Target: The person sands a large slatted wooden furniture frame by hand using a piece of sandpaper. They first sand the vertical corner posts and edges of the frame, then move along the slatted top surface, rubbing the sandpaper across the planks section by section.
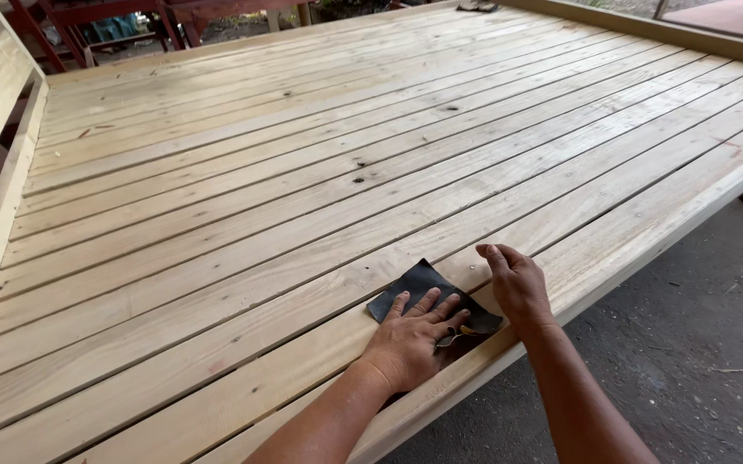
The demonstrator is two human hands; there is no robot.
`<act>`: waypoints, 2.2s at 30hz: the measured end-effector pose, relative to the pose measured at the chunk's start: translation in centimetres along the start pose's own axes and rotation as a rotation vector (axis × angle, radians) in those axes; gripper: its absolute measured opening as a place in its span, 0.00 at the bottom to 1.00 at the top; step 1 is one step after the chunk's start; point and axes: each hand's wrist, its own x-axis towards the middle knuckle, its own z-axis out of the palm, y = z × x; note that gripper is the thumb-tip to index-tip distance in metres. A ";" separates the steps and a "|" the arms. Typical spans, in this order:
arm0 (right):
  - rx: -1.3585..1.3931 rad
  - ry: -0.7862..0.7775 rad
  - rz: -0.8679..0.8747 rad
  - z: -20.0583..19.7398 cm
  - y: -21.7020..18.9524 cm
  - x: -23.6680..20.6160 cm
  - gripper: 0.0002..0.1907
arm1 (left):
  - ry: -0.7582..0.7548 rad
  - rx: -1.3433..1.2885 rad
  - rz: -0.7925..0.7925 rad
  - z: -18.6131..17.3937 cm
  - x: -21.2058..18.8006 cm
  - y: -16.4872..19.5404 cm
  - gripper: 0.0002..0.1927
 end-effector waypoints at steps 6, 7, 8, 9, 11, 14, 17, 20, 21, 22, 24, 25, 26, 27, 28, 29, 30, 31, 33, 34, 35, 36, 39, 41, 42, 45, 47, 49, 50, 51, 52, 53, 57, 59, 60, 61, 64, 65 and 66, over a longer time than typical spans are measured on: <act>-0.560 -0.595 -0.460 0.1 -0.2 -1.2 0.52 | 0.008 -0.105 -0.010 -0.1 0.0 -0.9 0.27; -0.562 -0.639 -0.515 0.1 -0.4 -1.3 0.55 | 0.022 -0.096 0.001 -0.2 -0.2 -1.1 0.27; -0.563 -0.687 -0.567 0.1 -0.6 -1.5 0.57 | 0.041 -0.125 0.005 -0.2 -0.3 -1.3 0.26; -0.562 -0.739 -0.619 0.1 -0.9 -1.6 0.60 | 0.059 -0.157 0.005 -0.2 -0.5 -1.5 0.25; -0.511 -0.727 -0.700 0.0 -1.6 -2.0 0.61 | 0.114 -0.209 0.030 0.2 -0.7 -1.8 0.24; -0.398 -0.699 -0.557 -0.5 -2.6 -2.7 0.56 | 0.250 -0.263 0.103 0.9 -1.1 -2.2 0.21; -0.306 -0.618 -0.440 -1.2 -3.3 -3.2 0.50 | 0.371 -0.298 0.143 1.1 -1.2 -2.2 0.19; -0.323 -0.667 -0.501 -1.4 -3.4 -3.2 0.53 | 0.361 -0.359 0.155 0.4 -1.4 -2.1 0.27; -0.340 -0.716 -0.531 -1.4 -3.3 -3.2 0.55 | 0.347 -0.390 0.153 0.2 -1.4 -2.0 0.30; -0.334 -0.753 -0.587 -1.4 -3.3 -3.3 0.57 | 0.330 -0.423 0.152 0.0 -1.5 -2.0 0.34; -0.317 -0.831 -0.698 -1.2 -3.3 -3.1 0.60 | 0.387 -0.407 0.146 0.1 -1.5 -2.2 0.34; -0.318 -0.849 -0.712 -1.1 -3.3 -3.1 0.61 | 0.419 -0.402 0.142 0.4 -1.5 -2.3 0.33; -0.314 -0.867 -0.728 -1.0 -3.4 -3.0 0.63 | 0.441 -0.475 0.109 0.9 -1.4 -2.5 0.28; -0.310 -0.882 -0.744 -0.9 -3.6 -2.9 0.64 | 0.463 -0.547 0.076 1.5 -1.3 -2.8 0.23; -0.332 -0.878 -0.733 -0.8 -3.8 -2.8 0.62 | 0.489 -0.620 0.046 2.1 -1.2 -3.0 0.18; -0.354 -0.874 -0.724 -0.6 -4.0 -2.7 0.59 | 0.506 -0.605 0.054 2.8 -1.0 -3.2 0.16; -0.374 -0.871 -0.715 -0.3 -4.1 -2.8 0.57 | 0.522 -0.590 0.059 3.4 -0.8 -3.2 0.15; -0.423 -0.868 -0.685 -0.1 -4.2 -2.9 0.50 | 0.535 -0.576 0.062 3.8 -0.7 -3.1 0.14; -0.528 -0.858 -0.636 0.3 -3.8 -3.6 0.38 | 0.520 -0.672 0.001 4.0 -0.8 -3.0 0.12; -0.552 -0.872 -0.522 0.2 -3.5 -4.1 0.35 | 0.519 -0.721 -0.026 3.7 -1.2 -3.2 0.11; -0.575 -0.891 -0.403 -0.3 -3.0 -4.6 0.33 | 0.567 -0.640 -0.036 3.2 -2.0 -3.4 0.10; -0.594 -0.907 -0.288 -0.8 -2.5 -5.1 0.31 | 0.612 -0.552 -0.048 2.5 -3.1 -3.9 0.09; -0.879 -0.957 -0.594 -4.2 -0.8 -6.1 0.34 | 0.540 -0.242 -0.290 -0.1 -8.0 -7.9 0.20; -0.915 -0.723 -0.437 -7.7 -0.6 -4.8 0.22 | 0.437 0.060 -0.406 -1.2 -12.4 -12.0 0.31; -1.046 -0.640 -0.463 -8.5 -0.6 -4.7 0.21 | 0.454 0.070 -0.422 -1.0 -14.0 -13.1 0.34; -1.282 -0.546 -0.431 -7.2 -1.8 -7.2 0.18 | 0.432 0.086 -0.493 0.4 -16.8 -15.1 0.41; -1.238 -0.645 -0.363 -2.1 -3.0 -13.3 0.20 | 0.355 0.081 -0.573 1.3 -17.1 -15.3 0.42; -1.301 -0.867 -0.375 4.1 -4.4 -19.7 0.29 | 0.371 0.061 -0.556 1.7 -16.8 -15.1 0.42; -1.309 -0.998 -0.401 6.3 -5.1 -22.6 0.31 | 0.383 0.057 -0.546 1.5 -16.6 -15.1 0.42; -1.153 -1.029 -0.470 7.5 -5.7 -24.4 0.31 | 0.375 0.059 -0.555 1.3 -16.5 -15.1 0.42; -1.001 -1.053 -0.538 8.5 -6.1 -25.2 0.32 | 0.371 0.059 -0.563 1.0 -16.5 -15.1 0.41; -0.850 -1.076 -0.600 8.2 -6.3 -25.0 0.33 | 0.365 0.056 -0.570 0.8 -16.5 -15.1 0.41; -1.086 -0.791 -0.361 0.4 -3.9 -14.5 0.32 | 0.379 0.024 -0.564 0.3 -16.5 -15.0 0.41; -1.254 -0.639 -0.245 -3.5 -2.1 -9.5 0.25 | 0.359 0.011 -0.571 0.6 -16.4 -14.8 0.41; -1.241 -0.535 -0.230 -4.2 -1.8 -8.4 0.21 | 0.353 0.012 -0.569 0.7 -16.4 -14.8 0.41; -1.256 -0.566 -0.169 -3.8 -1.7 -8.6 0.22 | 0.350 0.011 -0.566 0.8 -16.3 -14.7 0.41; -1.304 -0.669 -0.096 1.9 -5.0 -16.2 0.32 | 0.366 0.000 -0.543 0.9 -16.2 -14.8 0.41; -1.379 -0.745 -0.201 5.1 -6.9 -20.4 0.39 | 0.361 -0.006 -0.537 0.9 -16.3 -14.8 0.41; -1.208 -0.867 -0.199 7.9 -8.9 -24.7 0.38 | 0.351 0.001 -0.536 0.9 -16.4 -14.8 0.41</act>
